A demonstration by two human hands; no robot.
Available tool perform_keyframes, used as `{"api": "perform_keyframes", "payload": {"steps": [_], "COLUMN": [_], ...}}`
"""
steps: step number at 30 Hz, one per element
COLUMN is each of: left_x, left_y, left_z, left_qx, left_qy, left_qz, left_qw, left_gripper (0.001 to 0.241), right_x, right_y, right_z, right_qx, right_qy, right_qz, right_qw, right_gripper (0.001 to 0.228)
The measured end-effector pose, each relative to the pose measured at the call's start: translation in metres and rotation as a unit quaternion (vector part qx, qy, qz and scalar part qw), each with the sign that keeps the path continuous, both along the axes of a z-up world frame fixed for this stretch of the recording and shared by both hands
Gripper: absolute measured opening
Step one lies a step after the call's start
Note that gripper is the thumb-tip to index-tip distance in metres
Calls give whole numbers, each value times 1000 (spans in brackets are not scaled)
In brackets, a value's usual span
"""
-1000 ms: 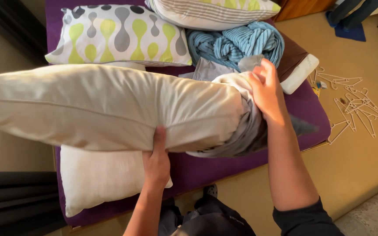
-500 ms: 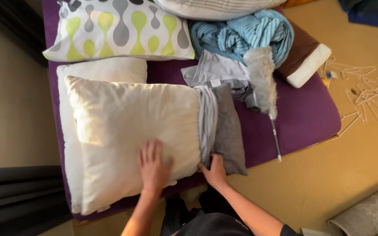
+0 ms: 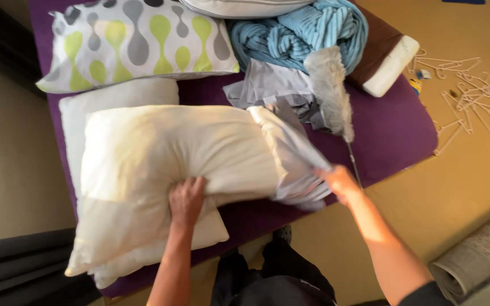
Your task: The person removes a pillow from a grey pillowcase, dusts the pillow with a duster, and then removes a patterned pillowcase from another pillow. The person then attempts to put the patterned pillowcase onto the first pillow.
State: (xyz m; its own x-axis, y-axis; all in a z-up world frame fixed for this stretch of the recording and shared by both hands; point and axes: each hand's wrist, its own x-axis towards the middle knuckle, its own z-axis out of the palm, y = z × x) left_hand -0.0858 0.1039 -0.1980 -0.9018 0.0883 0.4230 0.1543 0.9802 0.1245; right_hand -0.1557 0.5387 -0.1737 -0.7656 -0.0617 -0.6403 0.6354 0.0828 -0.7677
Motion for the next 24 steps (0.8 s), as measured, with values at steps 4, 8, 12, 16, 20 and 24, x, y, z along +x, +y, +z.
{"api": "perform_keyframes", "payload": {"steps": [4, 8, 12, 16, 20, 24], "left_x": [-15, -13, 21, 72, 96, 106], "left_y": [13, -13, -69, -114, -99, -37], "left_z": [35, 40, 82, 44, -7, 20], "left_qx": [74, 129, 100, 73, 96, 68], "left_qy": [-12, 18, 43, 66, 65, 18], "left_qz": [38, 98, 137, 173, 298, 294], "left_qw": [997, 987, 985, 980, 948, 953], "left_gripper": [32, 28, 28, 26, 18, 47], "right_x": [-26, -32, -68, -77, -94, -149], "right_y": [23, 35, 185, 223, 160, 115], "right_z": [24, 14, -51, 21, 58, 91], "right_qx": [330, 377, 428, 207, 103, 65], "right_qy": [89, 231, 175, 81, 10, 231], "right_qz": [5, -52, -150, -282, -101, -67], "right_qw": [940, 895, 874, 933, 990, 968], "right_gripper": [42, 37, 37, 50, 47, 40]}}
